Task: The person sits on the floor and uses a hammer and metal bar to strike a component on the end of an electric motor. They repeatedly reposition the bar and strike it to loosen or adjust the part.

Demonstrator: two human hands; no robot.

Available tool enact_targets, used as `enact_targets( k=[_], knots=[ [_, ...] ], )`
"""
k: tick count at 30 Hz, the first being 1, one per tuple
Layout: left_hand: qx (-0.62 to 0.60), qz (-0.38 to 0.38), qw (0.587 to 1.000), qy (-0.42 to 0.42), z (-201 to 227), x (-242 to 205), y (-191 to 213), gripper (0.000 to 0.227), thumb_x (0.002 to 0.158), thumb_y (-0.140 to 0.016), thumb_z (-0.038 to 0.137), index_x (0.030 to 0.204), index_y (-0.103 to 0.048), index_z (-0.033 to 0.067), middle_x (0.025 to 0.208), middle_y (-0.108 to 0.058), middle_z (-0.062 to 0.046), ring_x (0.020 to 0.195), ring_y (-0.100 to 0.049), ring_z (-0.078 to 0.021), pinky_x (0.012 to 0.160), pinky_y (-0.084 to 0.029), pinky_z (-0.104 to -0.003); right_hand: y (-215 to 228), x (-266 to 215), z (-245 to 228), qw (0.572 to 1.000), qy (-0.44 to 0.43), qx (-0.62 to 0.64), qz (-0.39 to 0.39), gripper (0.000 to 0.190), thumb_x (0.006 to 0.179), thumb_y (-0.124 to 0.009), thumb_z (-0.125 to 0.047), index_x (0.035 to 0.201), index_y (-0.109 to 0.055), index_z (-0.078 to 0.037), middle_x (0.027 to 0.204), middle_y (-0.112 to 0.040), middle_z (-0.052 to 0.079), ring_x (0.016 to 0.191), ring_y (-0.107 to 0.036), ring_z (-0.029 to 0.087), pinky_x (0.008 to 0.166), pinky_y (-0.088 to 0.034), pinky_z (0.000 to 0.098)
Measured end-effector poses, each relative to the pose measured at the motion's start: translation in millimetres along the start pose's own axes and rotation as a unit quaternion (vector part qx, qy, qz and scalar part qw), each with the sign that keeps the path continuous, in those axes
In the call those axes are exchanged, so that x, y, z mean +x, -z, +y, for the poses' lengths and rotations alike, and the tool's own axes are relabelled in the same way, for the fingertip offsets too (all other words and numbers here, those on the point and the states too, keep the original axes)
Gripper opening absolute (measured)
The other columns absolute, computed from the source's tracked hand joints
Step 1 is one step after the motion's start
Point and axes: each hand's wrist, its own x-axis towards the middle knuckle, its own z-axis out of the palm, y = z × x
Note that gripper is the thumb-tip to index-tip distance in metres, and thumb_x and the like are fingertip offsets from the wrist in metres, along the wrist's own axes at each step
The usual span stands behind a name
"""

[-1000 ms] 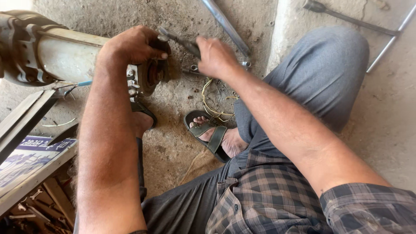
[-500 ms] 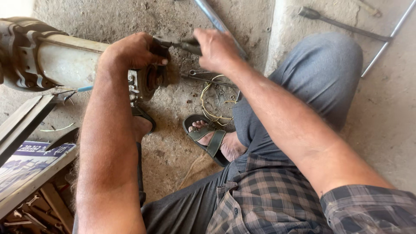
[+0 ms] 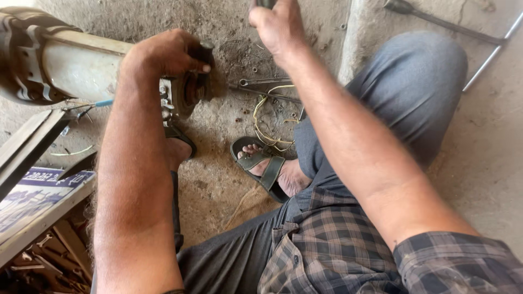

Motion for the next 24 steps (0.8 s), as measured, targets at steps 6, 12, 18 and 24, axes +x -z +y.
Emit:
enact_targets(
  k=[6,12,18,24],
  knots=[
    [-0.007,0.002,1.0,0.01,9,5,9,0.043,0.089,-0.08,0.03,0.131,-0.074,0.0244,0.124,-0.075,-0.006,0.11,-0.071,-0.0255,0.101,-0.054,-0.049,7,1,19,0.945,0.02,-0.313,-0.087,0.036,0.088,-0.066,-0.003,0.124,-0.063,-0.01,0.085,-0.069,0.005,0.076,-0.067,0.018,0.084,-0.053,0.0595],
    [-0.011,0.012,1.0,0.013,6,-1,10,0.042,0.09,-0.079,0.032,0.131,-0.072,0.0245,0.124,-0.074,-0.006,0.11,-0.07,-0.0259,0.101,-0.054,-0.05,1,19,35,0.985,-0.03,0.145,0.087,0.021,0.092,-0.069,-0.004,0.108,-0.057,0.001,0.095,-0.062,0.011,0.076,-0.071,0.021,0.061,-0.069,0.0386],
    [-0.008,0.019,1.0,-0.006,-2,-1,0,0.044,0.088,-0.08,0.03,0.131,-0.072,0.0251,0.123,-0.074,-0.005,0.111,-0.07,-0.0255,0.101,-0.054,-0.048,-25,1,59,0.977,0.139,-0.106,0.12,0.032,0.086,-0.07,-0.007,0.115,-0.057,-0.005,0.1,-0.064,0.006,0.083,-0.069,0.014,0.065,-0.065,0.0343],
    [0.002,0.023,0.999,0.023,6,2,6,0.044,0.088,-0.082,0.032,0.131,-0.072,0.024,0.124,-0.074,-0.007,0.111,-0.07,-0.0274,0.101,-0.054,-0.05,-11,6,42,0.987,0.064,0.081,0.123,0.033,0.088,-0.07,-0.008,0.118,-0.057,-0.003,0.093,-0.061,0.007,0.075,-0.064,0.017,0.057,-0.062,0.0357]
  ],
)
